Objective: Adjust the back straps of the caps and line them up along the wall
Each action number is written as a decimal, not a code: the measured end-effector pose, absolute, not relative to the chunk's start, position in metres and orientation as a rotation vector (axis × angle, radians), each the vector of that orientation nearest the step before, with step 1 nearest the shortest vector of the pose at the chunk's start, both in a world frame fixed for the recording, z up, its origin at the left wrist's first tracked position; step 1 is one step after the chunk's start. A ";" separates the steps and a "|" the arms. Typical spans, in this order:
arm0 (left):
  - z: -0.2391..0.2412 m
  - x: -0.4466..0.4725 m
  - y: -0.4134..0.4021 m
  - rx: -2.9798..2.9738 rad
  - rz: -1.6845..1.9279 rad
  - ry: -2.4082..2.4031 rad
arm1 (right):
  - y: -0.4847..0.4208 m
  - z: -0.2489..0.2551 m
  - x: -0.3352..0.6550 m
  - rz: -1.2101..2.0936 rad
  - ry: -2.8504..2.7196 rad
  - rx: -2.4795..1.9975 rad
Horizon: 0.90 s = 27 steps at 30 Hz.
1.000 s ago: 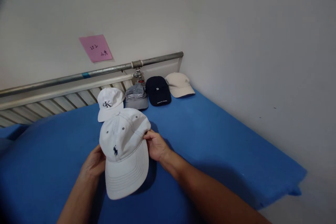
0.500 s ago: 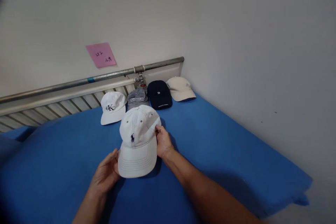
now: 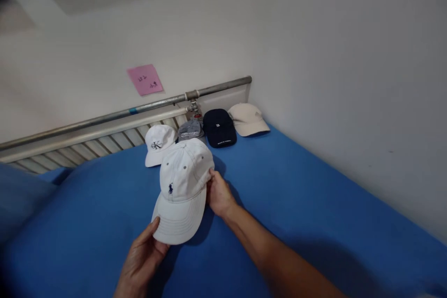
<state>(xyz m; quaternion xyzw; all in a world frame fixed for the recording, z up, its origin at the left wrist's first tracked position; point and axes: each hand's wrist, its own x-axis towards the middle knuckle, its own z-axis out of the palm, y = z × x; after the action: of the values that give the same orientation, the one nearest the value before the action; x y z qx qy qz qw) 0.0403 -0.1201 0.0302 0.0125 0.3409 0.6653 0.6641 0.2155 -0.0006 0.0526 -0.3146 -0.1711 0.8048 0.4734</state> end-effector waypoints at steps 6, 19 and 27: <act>0.038 -0.027 -0.136 0.079 1.608 0.768 | -0.007 0.049 0.213 2.007 -0.427 -0.894; 0.056 -0.163 -0.074 0.126 2.087 0.807 | -0.006 0.036 0.204 2.132 -0.583 -0.928; 0.036 -0.198 0.028 0.069 2.116 0.839 | 0.002 0.031 0.199 2.164 -0.585 -0.962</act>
<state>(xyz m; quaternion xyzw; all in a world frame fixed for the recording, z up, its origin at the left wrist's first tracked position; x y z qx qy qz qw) -0.1978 0.0282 0.0361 0.0275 0.3347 0.8437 0.4189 0.1994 0.0022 0.0309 -0.3703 -0.2253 0.8329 0.3441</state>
